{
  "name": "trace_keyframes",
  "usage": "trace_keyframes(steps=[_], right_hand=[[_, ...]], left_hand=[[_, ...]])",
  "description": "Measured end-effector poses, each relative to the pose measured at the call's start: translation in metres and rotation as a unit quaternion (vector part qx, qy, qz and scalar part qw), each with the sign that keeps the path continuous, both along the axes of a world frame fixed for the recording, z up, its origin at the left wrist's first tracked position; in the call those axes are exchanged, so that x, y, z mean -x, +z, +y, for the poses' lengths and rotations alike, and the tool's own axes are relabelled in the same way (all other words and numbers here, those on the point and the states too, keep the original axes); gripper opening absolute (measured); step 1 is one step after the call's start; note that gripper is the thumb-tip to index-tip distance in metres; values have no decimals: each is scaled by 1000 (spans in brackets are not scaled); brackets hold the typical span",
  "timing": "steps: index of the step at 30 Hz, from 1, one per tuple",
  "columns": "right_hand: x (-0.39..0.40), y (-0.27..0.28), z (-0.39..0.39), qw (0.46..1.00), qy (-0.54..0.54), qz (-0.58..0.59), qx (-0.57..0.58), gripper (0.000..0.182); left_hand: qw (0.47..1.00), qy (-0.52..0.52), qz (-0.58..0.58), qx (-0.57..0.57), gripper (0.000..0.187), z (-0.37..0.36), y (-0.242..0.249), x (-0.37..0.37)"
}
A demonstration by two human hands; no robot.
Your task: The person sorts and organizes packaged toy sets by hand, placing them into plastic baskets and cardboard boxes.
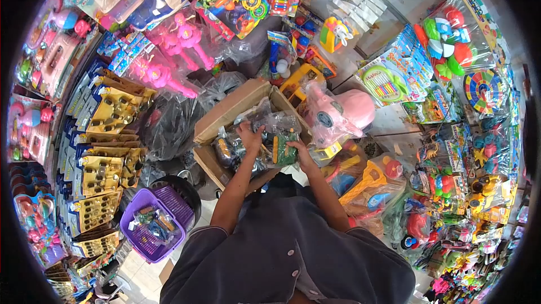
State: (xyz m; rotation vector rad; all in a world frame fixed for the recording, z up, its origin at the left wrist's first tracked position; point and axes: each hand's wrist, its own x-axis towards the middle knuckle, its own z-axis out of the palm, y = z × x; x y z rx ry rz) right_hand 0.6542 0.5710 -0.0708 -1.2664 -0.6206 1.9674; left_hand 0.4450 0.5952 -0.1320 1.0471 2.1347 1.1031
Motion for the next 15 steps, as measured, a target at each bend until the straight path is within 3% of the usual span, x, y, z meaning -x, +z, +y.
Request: trace_keyframes(steps=[2, 5, 8, 11, 14, 15], right_hand=[[-3, 0, -2, 1000, 0, 5, -15, 62], [-1, 6, -5, 1000, 15, -18, -16, 69], [0, 6, -7, 998, 46, -17, -35, 70], [4, -3, -4, 994, 59, -66, -68, 67], [14, 0, -4, 987, 83, -97, -94, 74], [19, 0, -4, 983, 93, -109, -112, 77]], left_hand=[[997, 18, 50, 54, 55, 6, 8, -9], [998, 12, 19, 53, 53, 11, -39, -11], [990, -132, 53, 22, 57, 0, -72, 4], [991, -127, -5, 46, 58, -8, -63, 14], [960, -105, -259, 7, 57, -28, 0, 18], [949, -117, -293, 19, 56, -37, 25, 16]])
